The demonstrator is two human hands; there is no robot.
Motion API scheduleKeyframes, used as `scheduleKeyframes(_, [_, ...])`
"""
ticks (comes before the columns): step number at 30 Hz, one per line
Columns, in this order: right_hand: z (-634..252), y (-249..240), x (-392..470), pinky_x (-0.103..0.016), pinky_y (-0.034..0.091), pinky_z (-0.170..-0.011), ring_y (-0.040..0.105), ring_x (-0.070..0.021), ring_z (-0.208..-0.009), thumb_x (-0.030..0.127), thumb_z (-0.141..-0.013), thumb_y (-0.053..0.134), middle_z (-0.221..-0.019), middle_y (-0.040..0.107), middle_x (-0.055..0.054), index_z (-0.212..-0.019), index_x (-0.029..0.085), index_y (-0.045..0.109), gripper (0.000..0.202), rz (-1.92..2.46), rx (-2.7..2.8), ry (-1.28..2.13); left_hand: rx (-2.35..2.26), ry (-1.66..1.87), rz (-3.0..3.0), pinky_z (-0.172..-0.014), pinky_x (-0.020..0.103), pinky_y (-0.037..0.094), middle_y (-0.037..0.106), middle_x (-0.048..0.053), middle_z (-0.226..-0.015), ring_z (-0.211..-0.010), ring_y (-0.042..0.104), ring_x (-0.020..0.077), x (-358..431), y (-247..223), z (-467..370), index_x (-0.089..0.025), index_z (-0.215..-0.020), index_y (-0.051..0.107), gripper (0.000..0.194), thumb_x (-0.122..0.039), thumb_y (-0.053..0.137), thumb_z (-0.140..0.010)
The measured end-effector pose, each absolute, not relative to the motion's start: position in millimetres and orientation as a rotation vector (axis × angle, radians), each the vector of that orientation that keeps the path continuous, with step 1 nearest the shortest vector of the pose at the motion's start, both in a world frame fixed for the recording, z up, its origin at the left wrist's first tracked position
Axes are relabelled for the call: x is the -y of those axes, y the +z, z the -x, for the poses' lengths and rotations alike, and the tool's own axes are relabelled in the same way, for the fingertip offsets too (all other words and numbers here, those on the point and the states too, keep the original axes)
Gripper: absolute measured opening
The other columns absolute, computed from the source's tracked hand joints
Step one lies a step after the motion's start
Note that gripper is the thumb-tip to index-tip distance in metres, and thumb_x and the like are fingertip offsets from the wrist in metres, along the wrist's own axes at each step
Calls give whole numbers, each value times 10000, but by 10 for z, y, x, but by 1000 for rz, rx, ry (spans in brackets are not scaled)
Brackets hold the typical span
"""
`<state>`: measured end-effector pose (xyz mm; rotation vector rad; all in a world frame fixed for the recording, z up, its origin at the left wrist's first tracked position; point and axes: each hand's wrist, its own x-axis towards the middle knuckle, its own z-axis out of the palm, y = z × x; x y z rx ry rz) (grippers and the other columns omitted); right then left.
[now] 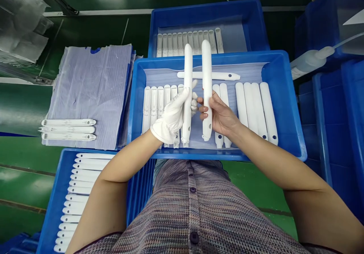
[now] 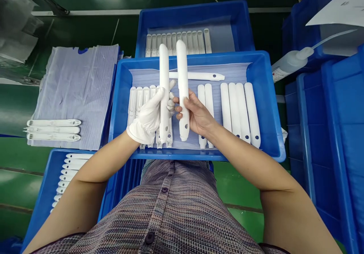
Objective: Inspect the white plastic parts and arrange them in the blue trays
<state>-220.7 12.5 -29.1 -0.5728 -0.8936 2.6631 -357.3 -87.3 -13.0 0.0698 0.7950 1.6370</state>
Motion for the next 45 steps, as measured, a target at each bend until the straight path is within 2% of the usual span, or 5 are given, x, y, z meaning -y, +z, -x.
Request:
scheduleKeyframes(13, [2188, -253, -157, -239, 588, -770, 644, -114, -925, 372, -825, 854, -1137, 672, 50, -1378, 416, 500, 658, 514, 941, 2597, -858, 1719, -149, -805, 262, 628, 727, 0, -926, -811, 732, 138, 874, -101, 3576, -296, -1409, 616, 366, -314, 608, -1043])
scheduleKeyframes(23, [2140, -331, -63, -319, 610, -918, 622, -188, -1122, 288, -750, 901, -1304, 619, -3, -1564, 443, 419, 959, 533, 1284, 2484, -826, 1676, -65, -573, 222, 534, 640, 3, -760, -604, 605, 96, 851, -221, 3576, -191, -892, 664, 247, -352, 569, -1053])
scheduleKeyframes(29, [2088, -424, 29, -512, 550, -1088, 614, -264, -1200, 452, -976, 688, -1480, 505, -57, -1611, 418, 351, 720, 430, 1933, 1728, -882, 1709, -424, -552, 190, 466, 548, -44, -615, -529, 491, 73, 909, -196, 3558, -184, -1003, 720, 204, -313, 789, -862])
scheduleKeyframes(34, [2063, -463, 54, -553, 560, -1036, 583, -283, -1218, 309, -1047, 545, -1307, 560, -76, -1634, 445, 299, 651, 348, 2217, 986, -801, 1645, -601, -552, 259, 476, 628, -5, -651, -515, 540, 123, 902, -230, 3635, -148, -1112, 708, 410, -429, 705, -815])
scheduleKeyframes(45, [2051, -462, 66, -523, 603, -957, 609, -280, -1189, 240, -1045, 515, -1290, 547, -86, -1654, 438, 228, 702, 410, 2284, 906, -904, 1630, -614, -513, 260, 456, 621, -9, -665, -530, 549, 132, 894, -219, 3621, -141, -1182, 716, 484, -437, 687, -800])
